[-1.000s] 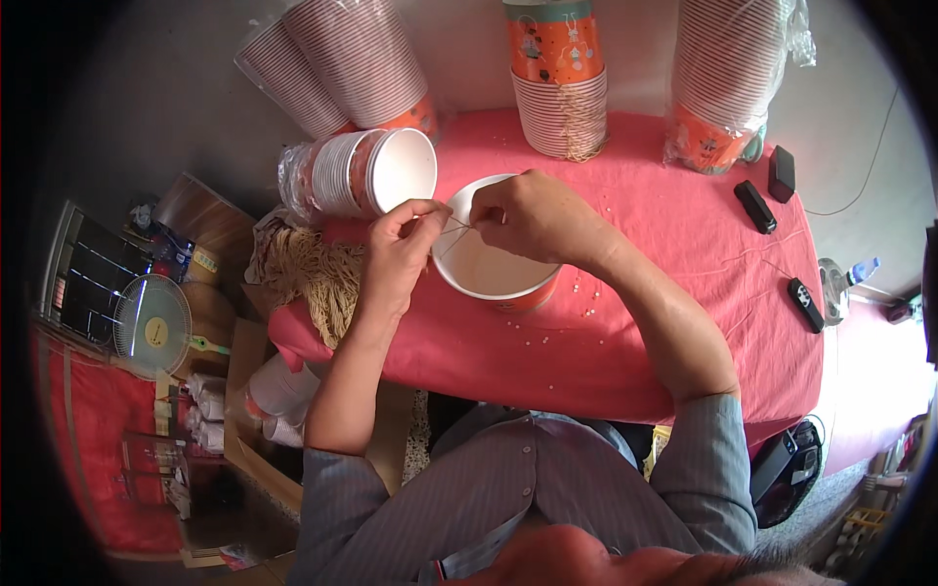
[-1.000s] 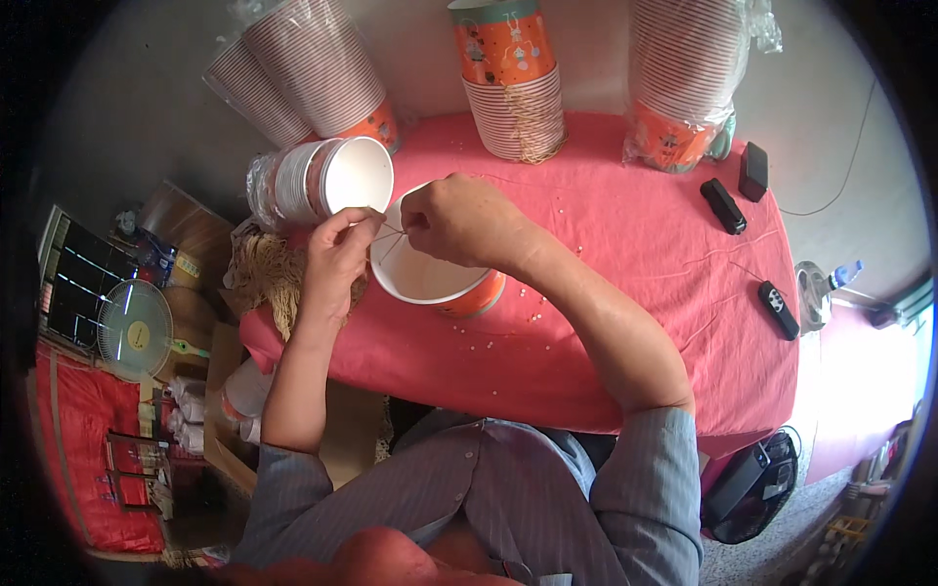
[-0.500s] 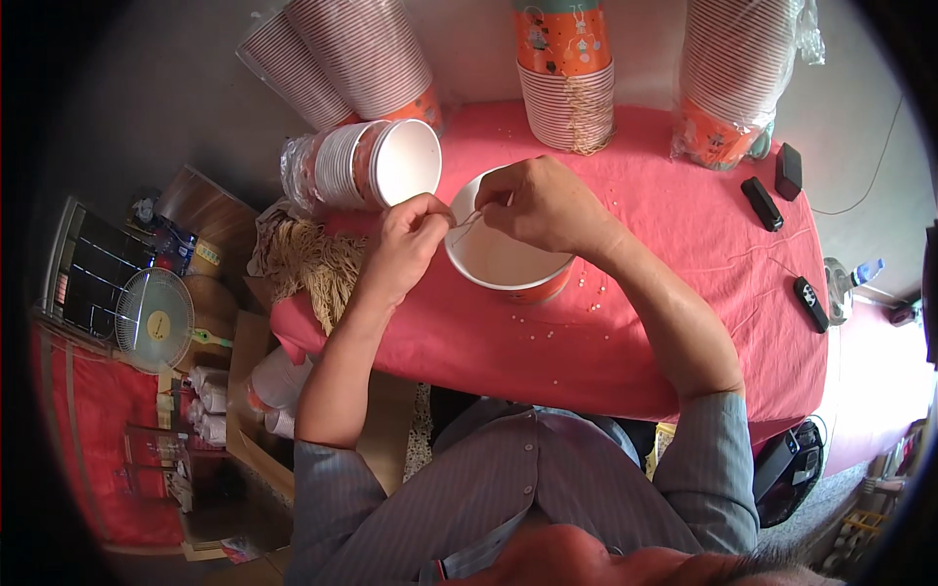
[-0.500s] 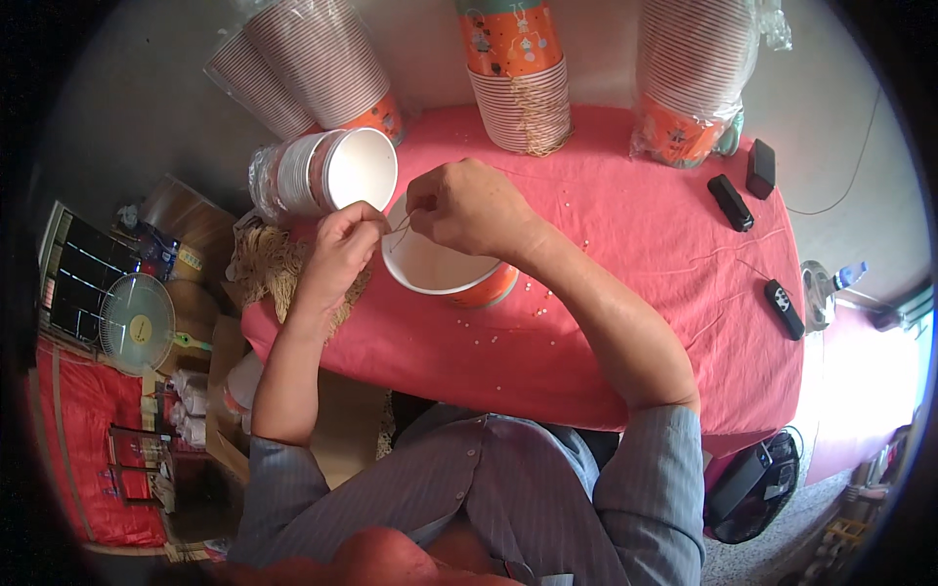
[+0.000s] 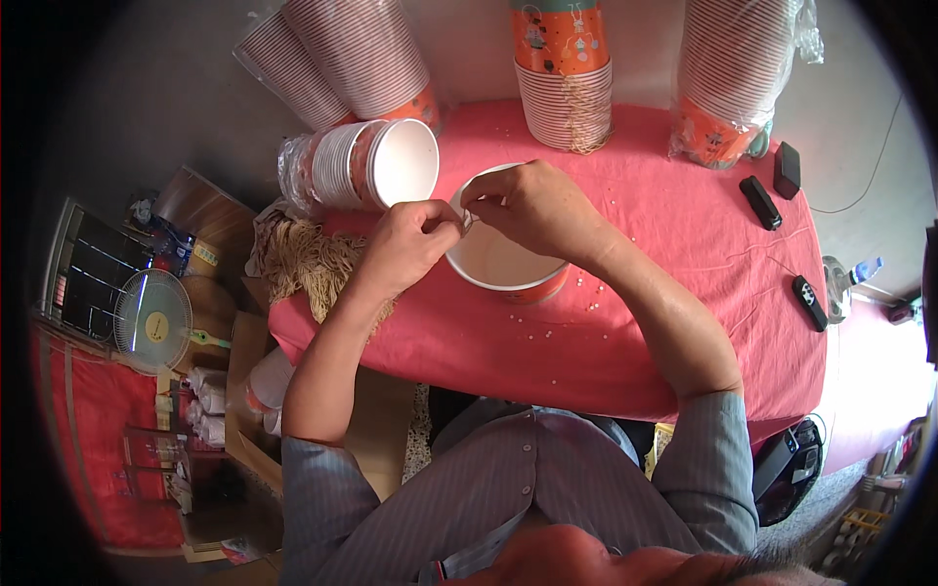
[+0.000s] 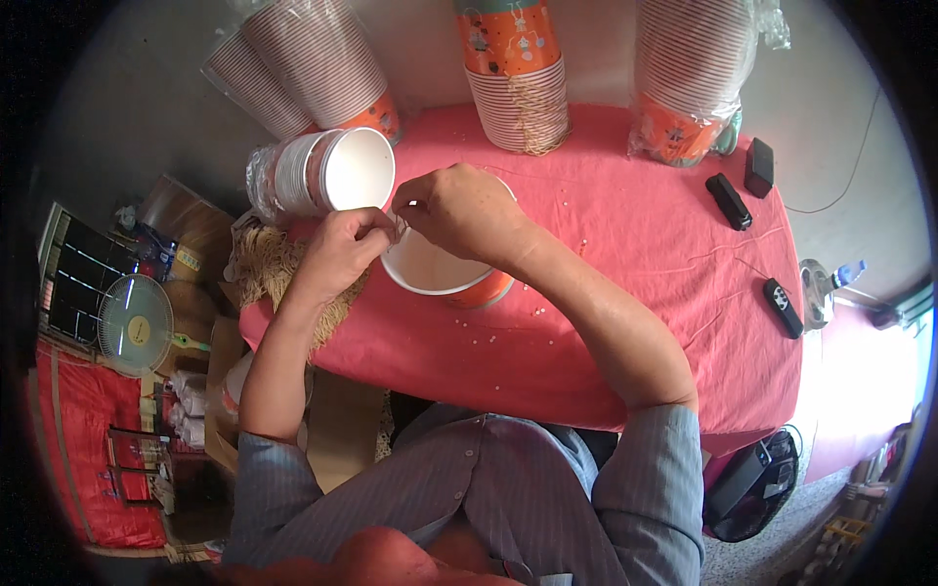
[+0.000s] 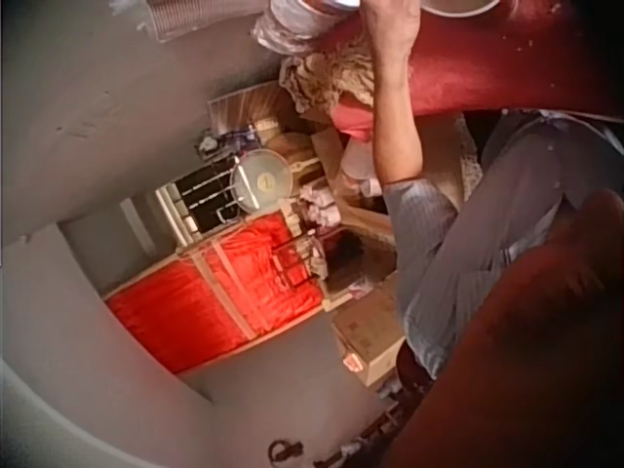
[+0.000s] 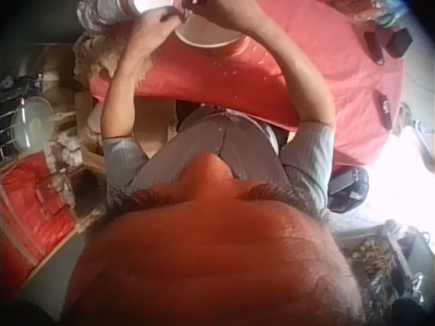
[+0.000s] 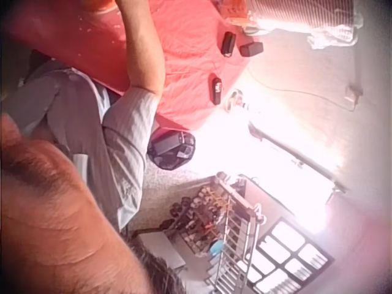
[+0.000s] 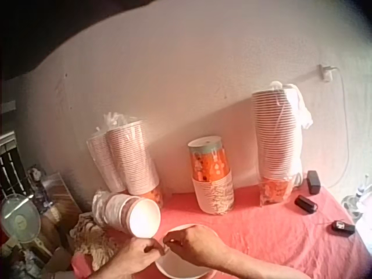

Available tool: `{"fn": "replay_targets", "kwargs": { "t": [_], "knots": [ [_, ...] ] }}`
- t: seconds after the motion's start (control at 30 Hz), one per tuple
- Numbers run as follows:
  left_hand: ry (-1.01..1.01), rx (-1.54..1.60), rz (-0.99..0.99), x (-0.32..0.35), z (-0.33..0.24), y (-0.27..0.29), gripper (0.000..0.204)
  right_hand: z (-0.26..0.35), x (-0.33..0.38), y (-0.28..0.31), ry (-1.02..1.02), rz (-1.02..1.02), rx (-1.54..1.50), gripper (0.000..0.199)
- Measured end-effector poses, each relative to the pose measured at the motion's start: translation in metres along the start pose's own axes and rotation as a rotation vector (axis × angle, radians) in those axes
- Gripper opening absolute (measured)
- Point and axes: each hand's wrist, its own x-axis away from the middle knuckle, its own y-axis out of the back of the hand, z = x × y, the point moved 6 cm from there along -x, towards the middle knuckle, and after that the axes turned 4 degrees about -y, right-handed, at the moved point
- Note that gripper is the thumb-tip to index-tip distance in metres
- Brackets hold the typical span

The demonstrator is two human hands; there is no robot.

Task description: Threading string handles through pre-punched holes in paper buckets.

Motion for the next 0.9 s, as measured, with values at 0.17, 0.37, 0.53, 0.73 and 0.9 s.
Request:
{"fn": "replay_targets", "kwargs": {
  "t": [0.17, 0.37, 0.53, 0.73, 0.9],
  "knots": [
    [-0.022, -0.049, 0.038, 0.0, 0.0, -0.003, 0.026, 0.005, 0.001, -0.003, 0.063, 0.003, 0.026, 0.016],
    [0.021, -0.03, 0.056, -0.001, 0.011, -0.004, 0.027, 0.009, 0.002, -0.002, 0.112, -0.009, 0.015, 0.015],
    [0.04, 0.006, 0.072, -0.002, 0.016, -0.006, 0.021, 0.006, 0.002, -0.001, 0.101, -0.032, 0.03, 0.014],
    [0.068, 0.004, 0.116, 0.0, 0.014, -0.007, 0.017, 0.006, 0.002, -0.003, 0.117, -0.034, 0.04, 0.014],
    [0.028, -0.019, 0.116, 0.004, -0.004, -0.009, 0.018, 0.002, 0.002, -0.004, 0.097, -0.025, 0.055, 0.015]
  ]
}}
